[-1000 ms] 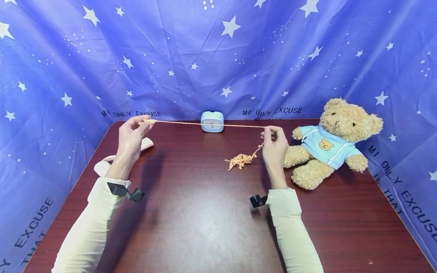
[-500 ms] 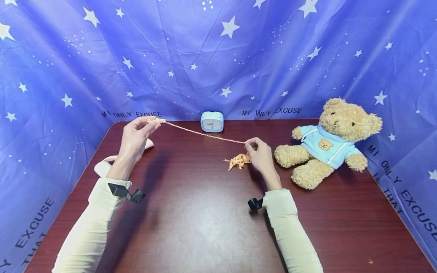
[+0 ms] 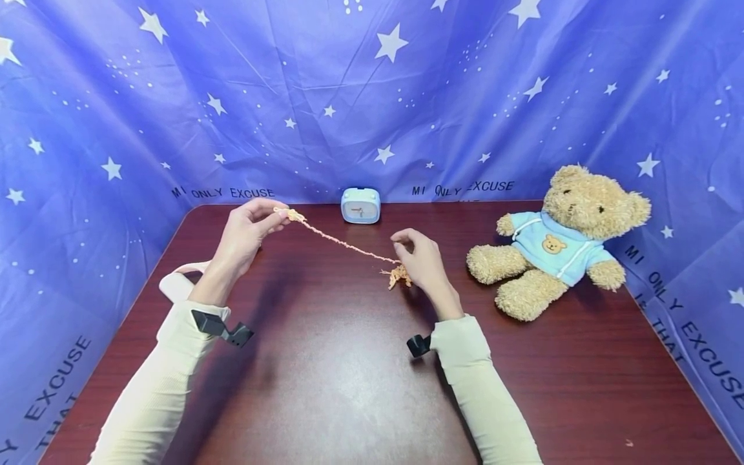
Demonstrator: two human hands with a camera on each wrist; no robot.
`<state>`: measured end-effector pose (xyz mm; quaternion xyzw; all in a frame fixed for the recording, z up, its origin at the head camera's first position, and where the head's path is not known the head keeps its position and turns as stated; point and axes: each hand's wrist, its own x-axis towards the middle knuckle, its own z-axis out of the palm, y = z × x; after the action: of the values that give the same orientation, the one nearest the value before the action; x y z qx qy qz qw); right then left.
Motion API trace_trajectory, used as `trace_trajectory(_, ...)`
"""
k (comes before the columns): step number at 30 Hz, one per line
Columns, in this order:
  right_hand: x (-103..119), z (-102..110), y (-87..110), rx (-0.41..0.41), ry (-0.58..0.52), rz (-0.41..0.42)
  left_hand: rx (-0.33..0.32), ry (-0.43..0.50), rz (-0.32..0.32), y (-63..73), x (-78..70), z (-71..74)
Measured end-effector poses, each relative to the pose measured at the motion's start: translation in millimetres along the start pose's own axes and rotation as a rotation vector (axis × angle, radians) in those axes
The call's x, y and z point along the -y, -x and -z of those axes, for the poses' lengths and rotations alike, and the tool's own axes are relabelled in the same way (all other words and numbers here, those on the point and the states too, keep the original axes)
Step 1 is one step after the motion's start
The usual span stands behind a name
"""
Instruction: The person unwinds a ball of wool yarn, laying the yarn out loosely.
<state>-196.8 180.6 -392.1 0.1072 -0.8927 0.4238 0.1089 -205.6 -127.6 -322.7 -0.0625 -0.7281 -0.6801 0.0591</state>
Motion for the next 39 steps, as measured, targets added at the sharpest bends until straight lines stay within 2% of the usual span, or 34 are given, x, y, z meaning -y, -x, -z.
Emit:
trace_trajectory(8,41,-41,-6.1,0.086,-0.158,0.146,0.039,-0.015,-0.034,2.6,1.2,-6.1)
trace_trajectory(13,59,-59,-5.3,0.133,-0.283,0.178,0.047,-0.026,-0.052,4.0,2.8,-7.9)
trace_trajectory(16,66,-61,-3.2,0.129,-0.351,0.191,0.043,-0.04,-0.053,3.9,3.7,-7.5)
trace_trajectory(21,69,-54,-0.4,0.078,-0.408,0.172,0.002,0.004,-0.034,3.5,2.2,-4.8)
trace_trajectory(27,74,-24,7.1,0.011,-0.395,0.132,-0.101,0.255,0.021,0.9,0.2,-1.3)
trace_trajectory(29,73,-14,9.4,-0.021,-0.37,0.127,-0.122,0.3,0.023,0.3,0.3,-0.2)
trace_trajectory(34,56,1,10.1,-0.142,-0.345,0.089,-0.138,0.294,0.022,-0.2,1.3,1.7)
trace_trajectory(39,41,13,8.6,-0.247,-0.438,0.03,-0.152,0.25,0.032,-0.5,2.4,3.7)
